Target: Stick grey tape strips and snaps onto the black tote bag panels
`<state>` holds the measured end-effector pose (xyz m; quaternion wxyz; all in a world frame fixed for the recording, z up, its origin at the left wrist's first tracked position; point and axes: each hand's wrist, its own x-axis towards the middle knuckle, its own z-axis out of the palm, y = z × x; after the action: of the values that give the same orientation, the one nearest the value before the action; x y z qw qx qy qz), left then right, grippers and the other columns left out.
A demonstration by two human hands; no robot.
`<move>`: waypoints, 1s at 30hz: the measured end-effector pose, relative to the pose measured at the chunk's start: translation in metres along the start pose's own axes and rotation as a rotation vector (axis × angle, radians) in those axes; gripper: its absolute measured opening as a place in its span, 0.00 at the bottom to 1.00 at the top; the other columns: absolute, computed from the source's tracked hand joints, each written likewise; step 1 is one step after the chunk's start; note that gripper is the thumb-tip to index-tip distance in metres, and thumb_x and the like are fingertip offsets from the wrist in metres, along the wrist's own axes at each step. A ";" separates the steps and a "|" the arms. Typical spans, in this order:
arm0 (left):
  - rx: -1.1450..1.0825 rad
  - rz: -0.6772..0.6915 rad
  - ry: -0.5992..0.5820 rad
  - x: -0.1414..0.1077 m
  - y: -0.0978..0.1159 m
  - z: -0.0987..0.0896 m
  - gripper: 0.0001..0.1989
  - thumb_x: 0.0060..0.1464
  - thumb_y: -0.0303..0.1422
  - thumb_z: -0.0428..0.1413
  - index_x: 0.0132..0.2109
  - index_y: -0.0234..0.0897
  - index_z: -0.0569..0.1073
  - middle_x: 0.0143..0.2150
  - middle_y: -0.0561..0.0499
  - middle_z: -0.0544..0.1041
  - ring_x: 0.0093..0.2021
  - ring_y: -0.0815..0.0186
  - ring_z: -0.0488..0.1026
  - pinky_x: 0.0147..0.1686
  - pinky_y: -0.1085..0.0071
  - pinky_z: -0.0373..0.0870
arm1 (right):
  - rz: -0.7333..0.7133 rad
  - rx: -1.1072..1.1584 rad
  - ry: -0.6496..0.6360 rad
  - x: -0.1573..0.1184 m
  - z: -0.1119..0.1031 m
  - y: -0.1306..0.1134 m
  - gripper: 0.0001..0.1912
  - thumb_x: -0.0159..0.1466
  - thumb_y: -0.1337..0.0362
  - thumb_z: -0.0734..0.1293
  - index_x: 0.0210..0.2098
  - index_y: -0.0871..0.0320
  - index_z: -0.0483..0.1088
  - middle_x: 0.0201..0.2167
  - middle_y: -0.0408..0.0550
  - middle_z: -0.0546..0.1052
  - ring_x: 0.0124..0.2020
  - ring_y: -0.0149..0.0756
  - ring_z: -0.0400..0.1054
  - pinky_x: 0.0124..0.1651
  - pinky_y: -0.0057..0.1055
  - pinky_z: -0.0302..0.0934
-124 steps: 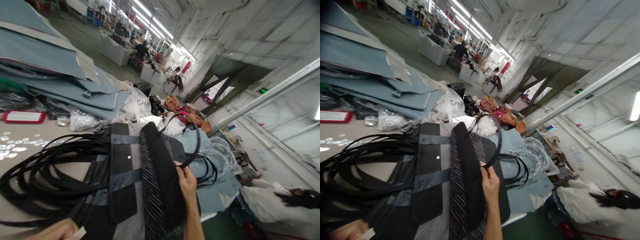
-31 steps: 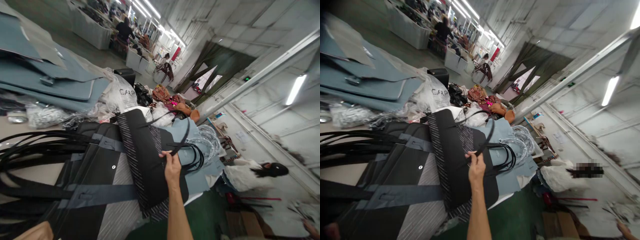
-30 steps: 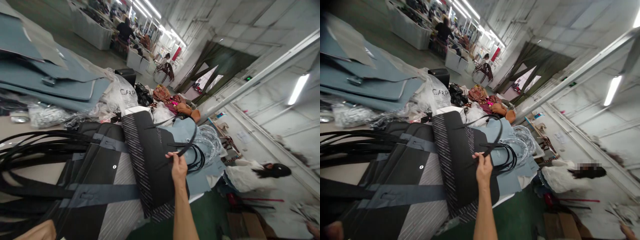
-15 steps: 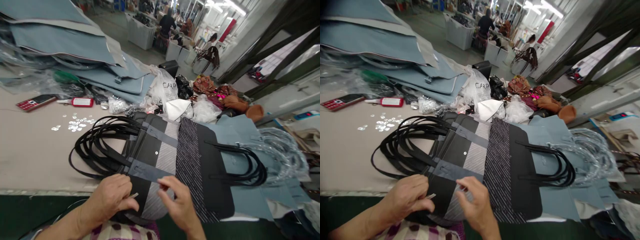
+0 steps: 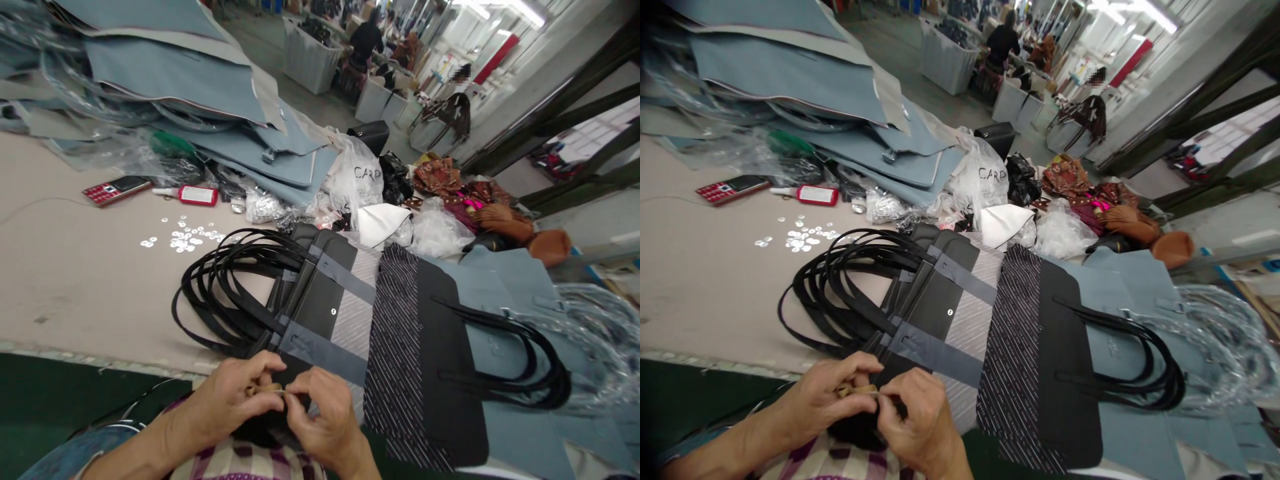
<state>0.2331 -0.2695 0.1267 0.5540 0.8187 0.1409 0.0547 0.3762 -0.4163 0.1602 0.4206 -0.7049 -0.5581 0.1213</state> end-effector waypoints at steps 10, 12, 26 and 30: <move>0.143 0.186 0.139 0.016 0.006 -0.005 0.10 0.63 0.29 0.51 0.32 0.38 0.71 0.27 0.56 0.73 0.27 0.73 0.71 0.30 0.77 0.62 | 0.543 0.123 0.178 0.012 0.029 0.022 0.05 0.56 0.66 0.67 0.24 0.57 0.72 0.18 0.41 0.74 0.19 0.31 0.69 0.24 0.26 0.62; 0.069 0.173 0.115 0.017 0.007 -0.005 0.11 0.63 0.30 0.50 0.32 0.38 0.72 0.26 0.56 0.72 0.27 0.73 0.69 0.30 0.77 0.61 | 0.856 0.293 0.289 0.016 0.025 0.050 0.09 0.55 0.59 0.70 0.24 0.58 0.72 0.16 0.41 0.73 0.17 0.31 0.68 0.22 0.26 0.63; -0.257 -0.354 -0.078 0.002 -0.028 -0.020 0.17 0.62 0.46 0.49 0.35 0.41 0.76 0.33 0.54 0.76 0.36 0.66 0.73 0.37 0.76 0.65 | 1.111 0.321 0.312 0.038 0.006 0.153 0.17 0.48 0.53 0.75 0.24 0.60 0.71 0.15 0.40 0.71 0.15 0.26 0.65 0.16 0.20 0.61; -0.263 -0.385 -0.057 -0.007 -0.040 -0.022 0.17 0.59 0.47 0.54 0.49 0.48 0.79 0.46 0.54 0.81 0.46 0.63 0.76 0.48 0.76 0.68 | 1.160 0.238 0.261 0.041 0.005 0.164 0.18 0.48 0.55 0.75 0.29 0.58 0.67 0.16 0.37 0.71 0.14 0.28 0.65 0.14 0.21 0.59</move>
<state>0.2144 -0.2381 0.0982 0.6598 0.6988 0.2701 -0.0572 0.4997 -0.3817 0.0500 0.4267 -0.8514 -0.0091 0.3051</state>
